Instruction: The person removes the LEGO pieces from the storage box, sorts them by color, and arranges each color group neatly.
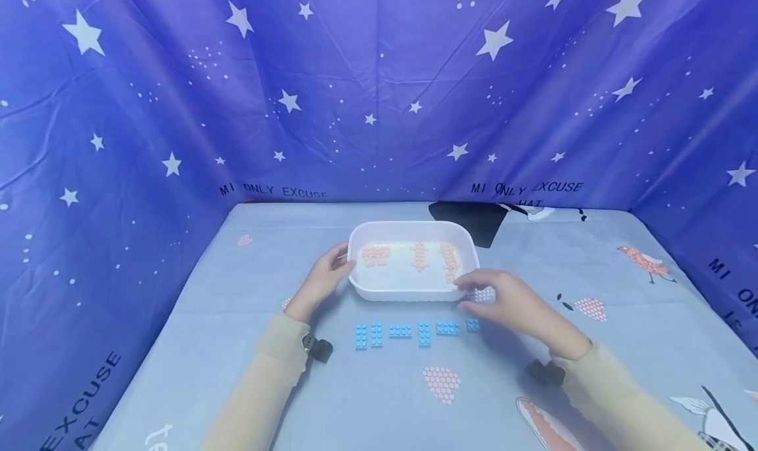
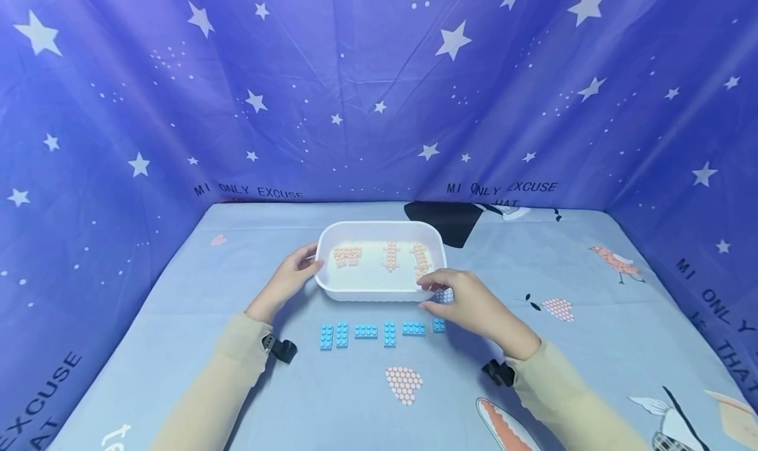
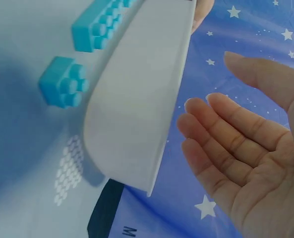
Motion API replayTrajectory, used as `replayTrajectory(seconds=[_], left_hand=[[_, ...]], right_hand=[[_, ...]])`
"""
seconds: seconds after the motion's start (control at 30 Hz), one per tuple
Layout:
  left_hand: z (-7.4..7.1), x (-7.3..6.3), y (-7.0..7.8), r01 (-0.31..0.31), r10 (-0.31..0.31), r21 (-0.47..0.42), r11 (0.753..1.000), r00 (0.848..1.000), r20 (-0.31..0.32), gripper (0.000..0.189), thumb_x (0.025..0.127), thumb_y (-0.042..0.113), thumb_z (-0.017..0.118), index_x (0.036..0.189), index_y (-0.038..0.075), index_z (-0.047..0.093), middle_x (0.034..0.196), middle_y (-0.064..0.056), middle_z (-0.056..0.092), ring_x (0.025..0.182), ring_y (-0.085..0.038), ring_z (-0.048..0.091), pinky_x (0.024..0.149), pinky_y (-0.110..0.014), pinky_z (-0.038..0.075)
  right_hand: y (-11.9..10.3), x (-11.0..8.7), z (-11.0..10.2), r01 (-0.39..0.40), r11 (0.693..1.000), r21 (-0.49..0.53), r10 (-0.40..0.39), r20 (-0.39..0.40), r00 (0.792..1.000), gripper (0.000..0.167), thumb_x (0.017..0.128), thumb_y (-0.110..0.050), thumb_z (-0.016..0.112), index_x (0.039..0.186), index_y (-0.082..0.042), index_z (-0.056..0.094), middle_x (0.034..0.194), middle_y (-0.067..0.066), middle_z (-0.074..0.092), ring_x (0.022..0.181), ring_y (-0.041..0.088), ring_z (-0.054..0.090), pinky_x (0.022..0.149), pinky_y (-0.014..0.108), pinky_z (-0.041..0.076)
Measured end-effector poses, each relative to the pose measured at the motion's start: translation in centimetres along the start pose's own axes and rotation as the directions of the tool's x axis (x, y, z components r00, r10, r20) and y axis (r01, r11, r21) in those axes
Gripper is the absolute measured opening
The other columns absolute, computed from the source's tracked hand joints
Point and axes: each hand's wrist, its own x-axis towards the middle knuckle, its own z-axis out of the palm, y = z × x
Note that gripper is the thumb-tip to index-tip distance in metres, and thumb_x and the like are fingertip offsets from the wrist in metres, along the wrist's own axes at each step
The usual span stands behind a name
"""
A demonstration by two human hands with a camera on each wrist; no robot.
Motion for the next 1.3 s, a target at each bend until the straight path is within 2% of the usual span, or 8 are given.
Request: replayTrajectory(seconds=[0.23,0.53,0.73,1.0,1.1,1.3], left_hand=[[0.0,0.0,0.0,-0.002,0.002,-0.006,1.000,1.000,0.000,0.056,0.098,0.023,0.056,0.148,0.010,0.037,0.153,-0.013,0.038,0.136,-0.034,0.044,0.113,-0.050,0.036],[0.0,-0.2,0.1,-0.013,0.013,-0.018,1.000,1.000,0.008,0.055,0.098,0.022,0.056,0.148,0.008,0.037,0.153,-0.015,0.037,0.136,-0.035,0.043,0.113,-0.050,0.036],[0.0,0.0,0.1,-0.010,0.011,-0.017,1.000,1.000,0.014,0.056,0.098,0.024,0.055,0.148,0.009,0.036,0.154,-0.014,0.036,0.137,-0.035,0.042,0.114,-0.051,0.035],[0.0,0.1,0.0,0.003,-0.003,-0.012,1.000,1.000,0.009,0.058,0.097,0.028,0.057,0.148,0.011,0.037,0.154,-0.013,0.037,0.137,-0.034,0.043,0.113,-0.049,0.037],[0.0,0.0,-0.1,0.009,-0.008,-0.015,1.000,1.000,0.008,0.058,0.097,0.029,0.058,0.148,0.012,0.037,0.154,-0.012,0.037,0.137,-0.034,0.043,0.113,-0.050,0.037],[-0.1,0.0,-0.2,0.010,-0.010,-0.007,1.000,1.000,0.001,0.057,0.097,0.028,0.057,0.148,0.012,0.037,0.154,-0.011,0.037,0.137,-0.032,0.043,0.113,-0.049,0.036]], right_hand=[[-0.9,1.5,0.0,-0.012,1.000,0.012,0.012,-0.004,1.000,0.031,0.083,-0.019,0.076,0.113,-0.010,0.070,0.110,0.003,0.072,0.102,0.025,0.066,0.092,0.048,0.054],[-2.1,4.0,0.3,0.069,0.997,-0.028,-0.070,-0.017,0.997,0.031,0.083,-0.022,0.077,0.111,-0.011,0.071,0.107,0.002,0.072,0.101,0.023,0.066,0.091,0.045,0.055],[-2.7,5.8,0.4,0.113,0.993,-0.013,-0.113,-0.021,0.993,0.031,0.083,-0.020,0.076,0.111,-0.007,0.071,0.106,0.004,0.072,0.098,0.022,0.065,0.089,0.045,0.055],[-3.2,8.1,1.5,0.165,0.986,-0.004,-0.164,0.010,0.986,0.031,0.083,-0.018,0.076,0.109,-0.003,0.070,0.103,0.007,0.072,0.093,0.025,0.066,0.087,0.042,0.056],[-3.3,8.9,2.0,0.150,0.989,-0.005,-0.150,0.037,0.988,0.031,0.084,-0.018,0.075,0.111,-0.004,0.070,0.104,0.008,0.072,0.094,0.024,0.066,0.088,0.042,0.056],[-3.7,10.7,2.9,0.072,0.997,-0.023,-0.070,0.086,0.994,0.032,0.085,-0.018,0.074,0.114,-0.004,0.069,0.107,0.008,0.072,0.097,0.023,0.065,0.090,0.040,0.055]])
